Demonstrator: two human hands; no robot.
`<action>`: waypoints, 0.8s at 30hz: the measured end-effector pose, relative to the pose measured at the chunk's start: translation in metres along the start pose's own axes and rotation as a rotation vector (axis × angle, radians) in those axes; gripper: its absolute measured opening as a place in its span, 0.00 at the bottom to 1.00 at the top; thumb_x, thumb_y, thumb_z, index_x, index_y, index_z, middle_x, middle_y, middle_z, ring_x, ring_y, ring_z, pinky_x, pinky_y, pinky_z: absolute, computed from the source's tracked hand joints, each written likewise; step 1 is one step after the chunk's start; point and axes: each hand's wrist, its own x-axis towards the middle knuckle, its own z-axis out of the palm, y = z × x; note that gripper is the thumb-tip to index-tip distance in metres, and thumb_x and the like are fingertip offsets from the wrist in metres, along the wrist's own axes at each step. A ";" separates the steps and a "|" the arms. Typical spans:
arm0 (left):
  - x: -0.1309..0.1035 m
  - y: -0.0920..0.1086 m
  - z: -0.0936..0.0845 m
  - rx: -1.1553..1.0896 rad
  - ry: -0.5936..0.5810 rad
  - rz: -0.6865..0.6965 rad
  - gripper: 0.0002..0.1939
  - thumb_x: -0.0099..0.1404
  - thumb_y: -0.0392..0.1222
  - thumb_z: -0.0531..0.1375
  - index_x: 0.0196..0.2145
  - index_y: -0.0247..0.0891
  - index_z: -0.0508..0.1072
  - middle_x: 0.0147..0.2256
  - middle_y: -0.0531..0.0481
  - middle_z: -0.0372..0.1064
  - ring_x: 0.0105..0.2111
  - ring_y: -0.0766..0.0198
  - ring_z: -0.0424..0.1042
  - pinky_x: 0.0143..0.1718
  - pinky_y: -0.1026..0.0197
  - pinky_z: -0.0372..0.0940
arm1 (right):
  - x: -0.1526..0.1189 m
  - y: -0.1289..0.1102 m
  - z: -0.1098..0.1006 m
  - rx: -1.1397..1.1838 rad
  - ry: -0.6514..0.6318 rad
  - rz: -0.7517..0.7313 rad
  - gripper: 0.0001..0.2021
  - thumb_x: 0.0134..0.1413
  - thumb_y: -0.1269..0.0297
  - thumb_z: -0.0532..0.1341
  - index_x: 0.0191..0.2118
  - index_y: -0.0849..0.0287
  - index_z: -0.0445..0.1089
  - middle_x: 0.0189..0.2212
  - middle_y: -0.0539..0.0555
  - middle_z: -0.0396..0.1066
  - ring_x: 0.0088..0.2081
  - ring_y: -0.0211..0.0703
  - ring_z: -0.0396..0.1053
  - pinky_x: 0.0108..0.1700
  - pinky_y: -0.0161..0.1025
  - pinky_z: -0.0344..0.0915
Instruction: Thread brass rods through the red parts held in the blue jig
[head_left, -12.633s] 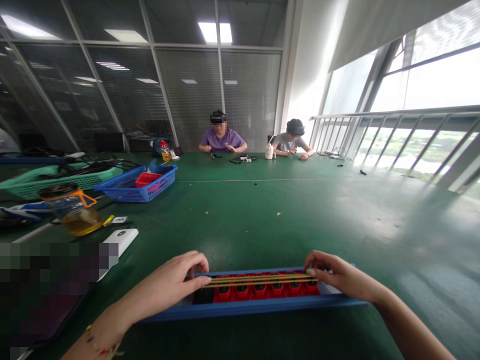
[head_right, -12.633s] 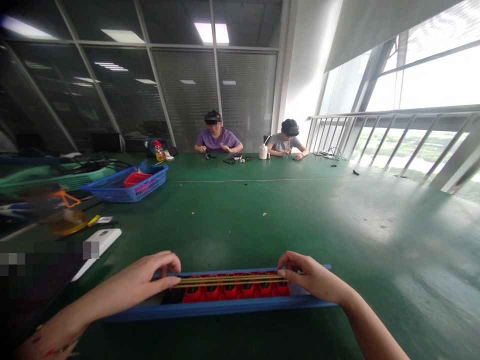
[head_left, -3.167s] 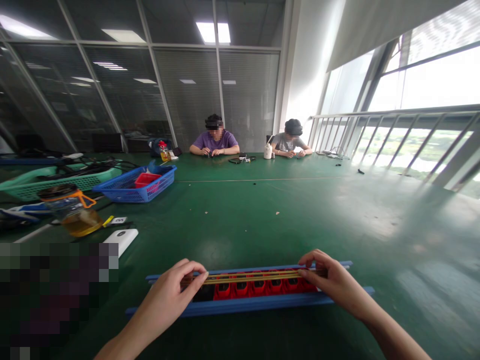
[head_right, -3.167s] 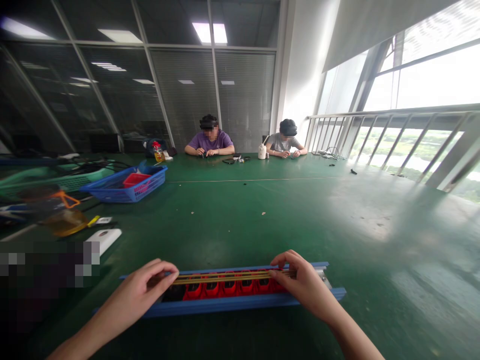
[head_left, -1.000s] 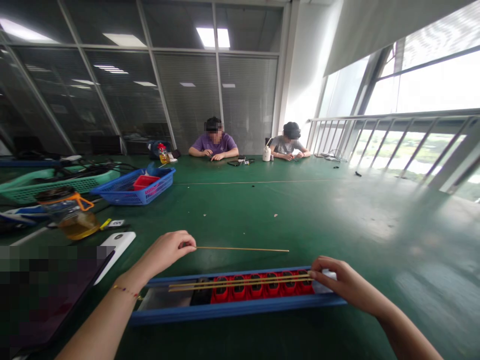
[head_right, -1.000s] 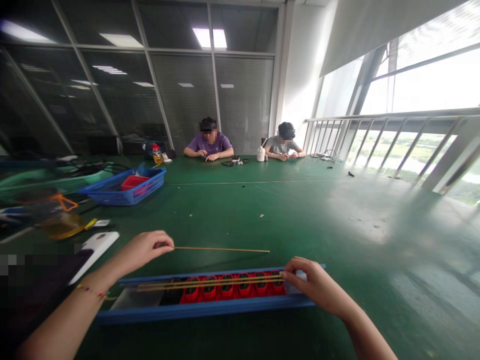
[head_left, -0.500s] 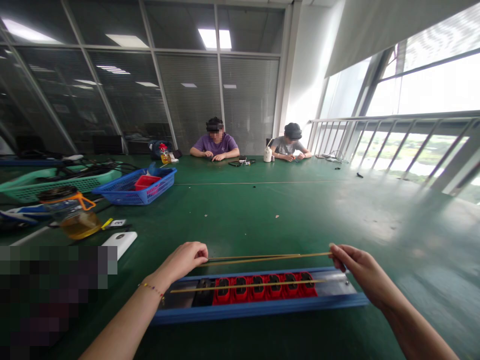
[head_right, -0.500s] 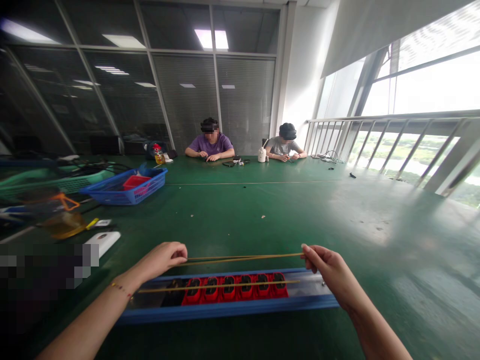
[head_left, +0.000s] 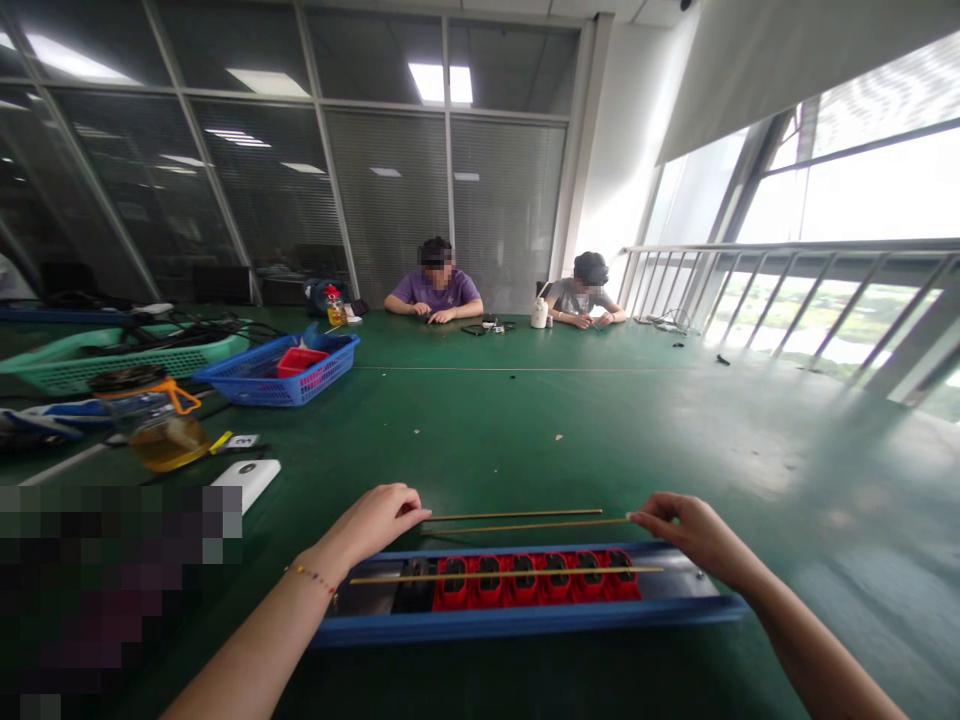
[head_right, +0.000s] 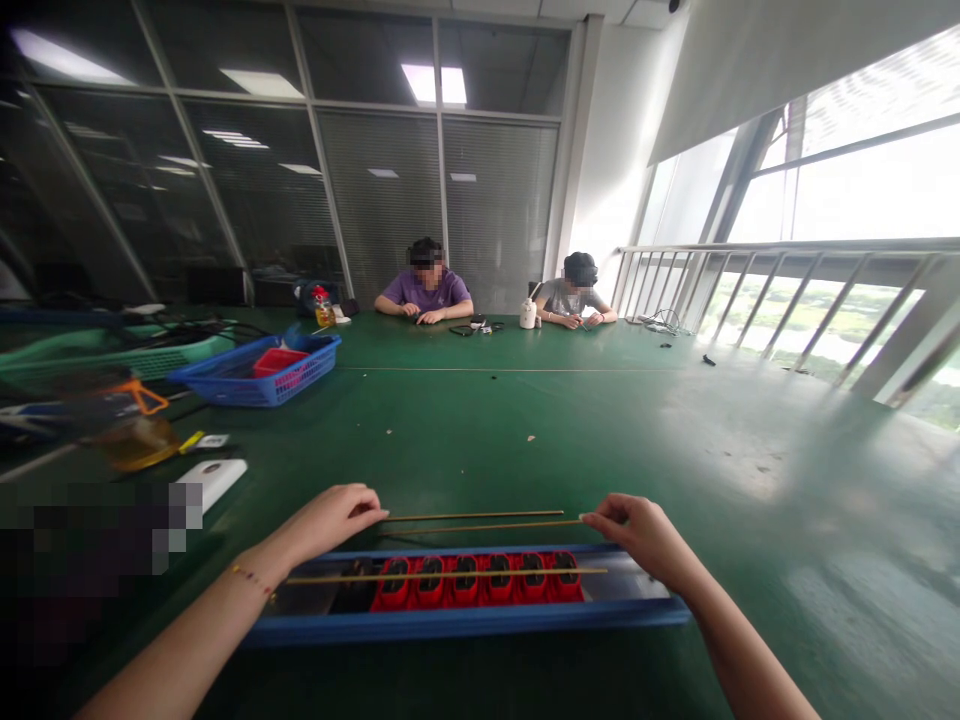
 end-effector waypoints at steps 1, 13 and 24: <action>0.000 0.001 0.000 0.003 -0.006 -0.001 0.19 0.59 0.56 0.51 0.27 0.40 0.72 0.29 0.51 0.69 0.29 0.63 0.67 0.28 0.65 0.55 | 0.005 -0.001 0.002 -0.022 -0.015 -0.019 0.20 0.47 0.46 0.56 0.23 0.60 0.68 0.19 0.48 0.65 0.23 0.38 0.60 0.26 0.33 0.56; 0.000 -0.001 0.000 -0.001 -0.023 -0.008 0.10 0.57 0.48 0.55 0.27 0.41 0.71 0.29 0.52 0.68 0.30 0.64 0.67 0.29 0.65 0.56 | 0.050 -0.017 0.023 -0.143 -0.192 -0.141 0.05 0.44 0.64 0.59 0.26 0.58 0.71 0.24 0.51 0.73 0.28 0.41 0.69 0.30 0.33 0.62; 0.002 -0.003 0.003 -0.032 -0.041 -0.013 0.10 0.57 0.48 0.54 0.28 0.40 0.71 0.29 0.52 0.68 0.30 0.65 0.67 0.30 0.65 0.57 | 0.040 -0.033 -0.015 -0.261 -0.257 -0.150 0.12 0.48 0.55 0.57 0.34 0.54 0.73 0.31 0.53 0.74 0.32 0.47 0.70 0.32 0.38 0.63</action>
